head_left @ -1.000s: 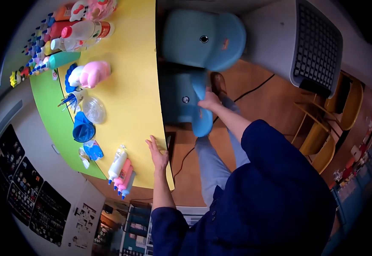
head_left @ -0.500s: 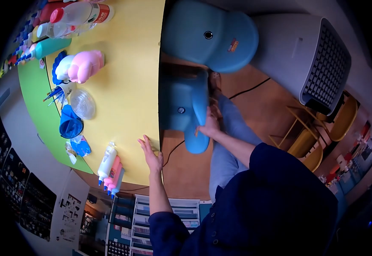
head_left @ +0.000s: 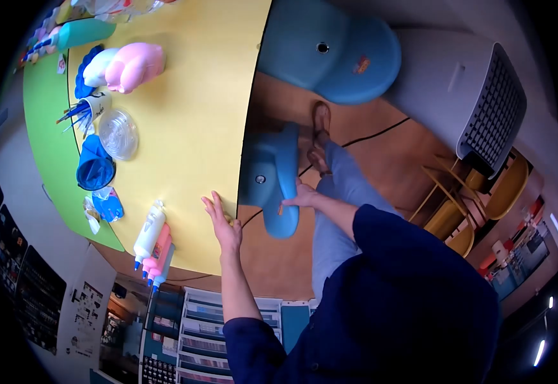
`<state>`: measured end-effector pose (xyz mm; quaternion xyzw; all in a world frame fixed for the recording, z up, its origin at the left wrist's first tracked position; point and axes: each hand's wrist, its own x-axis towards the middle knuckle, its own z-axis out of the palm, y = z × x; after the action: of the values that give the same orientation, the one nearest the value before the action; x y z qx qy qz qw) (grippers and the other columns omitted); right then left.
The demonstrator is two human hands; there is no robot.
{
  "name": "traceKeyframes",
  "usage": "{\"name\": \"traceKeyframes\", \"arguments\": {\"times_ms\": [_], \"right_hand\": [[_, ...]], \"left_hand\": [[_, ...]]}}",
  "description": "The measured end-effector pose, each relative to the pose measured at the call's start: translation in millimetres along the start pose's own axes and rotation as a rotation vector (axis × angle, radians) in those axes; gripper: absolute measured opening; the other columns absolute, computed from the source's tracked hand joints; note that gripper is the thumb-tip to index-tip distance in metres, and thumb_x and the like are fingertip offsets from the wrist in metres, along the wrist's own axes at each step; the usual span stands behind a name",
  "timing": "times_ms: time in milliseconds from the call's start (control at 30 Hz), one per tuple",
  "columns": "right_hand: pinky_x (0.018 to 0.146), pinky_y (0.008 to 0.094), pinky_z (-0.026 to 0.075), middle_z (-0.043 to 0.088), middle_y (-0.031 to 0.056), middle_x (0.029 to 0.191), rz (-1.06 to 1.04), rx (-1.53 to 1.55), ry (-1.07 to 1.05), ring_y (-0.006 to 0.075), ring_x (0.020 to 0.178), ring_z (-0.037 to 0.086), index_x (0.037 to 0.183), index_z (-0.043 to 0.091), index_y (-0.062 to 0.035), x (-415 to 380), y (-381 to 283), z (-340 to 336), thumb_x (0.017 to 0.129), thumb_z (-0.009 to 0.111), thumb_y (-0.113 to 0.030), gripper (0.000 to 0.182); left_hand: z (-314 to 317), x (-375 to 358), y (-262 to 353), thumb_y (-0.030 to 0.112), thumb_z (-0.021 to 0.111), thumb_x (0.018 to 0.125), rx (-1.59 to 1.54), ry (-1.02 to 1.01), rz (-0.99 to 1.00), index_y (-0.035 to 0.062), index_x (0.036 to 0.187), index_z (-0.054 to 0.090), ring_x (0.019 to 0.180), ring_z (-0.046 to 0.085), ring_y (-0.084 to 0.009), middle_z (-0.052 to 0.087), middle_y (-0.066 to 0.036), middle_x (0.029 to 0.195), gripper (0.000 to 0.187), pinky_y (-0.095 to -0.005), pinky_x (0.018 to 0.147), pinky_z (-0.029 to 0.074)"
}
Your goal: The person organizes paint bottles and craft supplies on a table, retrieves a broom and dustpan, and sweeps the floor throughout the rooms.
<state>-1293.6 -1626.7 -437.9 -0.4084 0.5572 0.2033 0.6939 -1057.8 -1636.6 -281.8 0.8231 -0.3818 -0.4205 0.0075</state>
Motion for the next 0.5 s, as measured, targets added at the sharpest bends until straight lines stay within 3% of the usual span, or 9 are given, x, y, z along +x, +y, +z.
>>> {"name": "traceKeyframes", "arguments": {"times_ms": [67, 100, 167, 233, 267, 367, 500], "right_hand": [[0.096, 0.037, 0.043, 0.053, 0.0253, 0.123, -0.183, 0.059, 0.302, 0.0343, 0.112, 0.055, 0.14, 0.008, 0.0104, -12.1, -1.0, -34.6, 0.065, 0.076, -0.049, 0.117], [0.092, 0.034, 0.044, 0.051, 0.0232, 0.125, -0.186, 0.31, 0.388, 0.0272, 0.112, 0.054, 0.137, 0.014, 0.0112, -14.7, -3.2, -66.8, 0.065, 0.078, -0.045, 0.112], [0.083, 0.0307, 0.048, 0.053, 0.0178, 0.123, 0.192, 0.6, 0.553, 0.0198, 0.105, 0.057, 0.127, 0.037, 0.0092, -60.0, -54.3, -161.2, 0.068, 0.08, -0.035, 0.086], [0.08, 0.0355, 0.05, 0.061, 0.0146, 0.11, -0.034, 0.787, 1.053, 0.0258, 0.095, 0.061, 0.117, 0.051, 0.0065, -21.2, -25.6, -213.1, 0.069, 0.08, -0.036, 0.071], [0.082, 0.0391, 0.049, 0.061, 0.0147, 0.107, -0.28, 0.764, 1.221, 0.0287, 0.095, 0.061, 0.118, 0.05, 0.0063, 3.3, -1.3, -241.9, 0.068, 0.079, -0.04, 0.074], [0.076, 0.0403, 0.053, 0.061, 0.0161, 0.106, -0.319, 1.094, 0.943, 0.0279, 0.091, 0.062, 0.116, 0.051, 0.008, 14.9, -15.8, -297.9, 0.07, 0.077, -0.021, 0.061], [0.07, 0.039, 0.054, 0.062, 0.0168, 0.104, -0.234, 1.109, 0.771, 0.0271, 0.086, 0.063, 0.114, 0.052, 0.0083, -11.4, -28.9, -296.2, 0.067, 0.072, -0.008, 0.053]], "left_hand": [[-0.4, 1.4, 1.5, -0.017, 0.046, 0.06, -0.01, -0.004, -0.034, 0.0231, 0.147, 0.018, 0.139, 0.007, -0.0419, 0.001, -0.014, 0.154, 0.1, -0.04, 0.109, 0.028], [-0.3, 1.2, 1.6, -0.018, 0.046, 0.06, -0.027, -0.002, -0.042, 0.0236, 0.147, 0.019, 0.139, 0.007, -0.0417, 0.001, -0.014, 0.154, 0.1, -0.0398, 0.109, 0.028], [0.8, 0.4, -0.2, -0.018, 0.046, 0.06, -0.063, 0.007, -0.057, 0.0246, 0.147, 0.019, 0.139, 0.007, -0.0414, 0.001, -0.014, 0.154, 0.101, -0.0393, 0.109, 0.028], [1.5, -1.0, -3.6, -0.019, 0.047, 0.06, -0.052, 0.015, -0.04, 0.0243, 0.147, 0.02, 0.139, 0.007, -0.0413, 0.001, -0.014, 0.154, 0.101, -0.0393, 0.109, 0.028], [2.3, -1.4, -4.8, -0.02, 0.047, 0.06, -0.046, 0.022, -0.031, 0.0241, 0.147, 0.02, 0.139, 0.007, -0.0412, 0.001, -0.014, 0.154, 0.101, -0.0394, 0.109, 0.028], [2.7, -0.7, -5.9, -0.02, 0.047, 0.06, -0.067, 0.023, -0.047, 0.0232, 0.147, 0.02, 0.139, 0.006, -0.0412, 0.001, -0.014, 0.154, 0.101, -0.0398, 0.11, 0.026], [5.1, -0.6, -10.2, -0.02, 0.049, 0.062, -0.057, 0.026, -0.014, 0.0215, 0.147, 0.019, 0.139, 0.005, -0.0415, 0.001, -0.016, 0.154, 0.099, -0.0411, 0.112, 0.022]]}}
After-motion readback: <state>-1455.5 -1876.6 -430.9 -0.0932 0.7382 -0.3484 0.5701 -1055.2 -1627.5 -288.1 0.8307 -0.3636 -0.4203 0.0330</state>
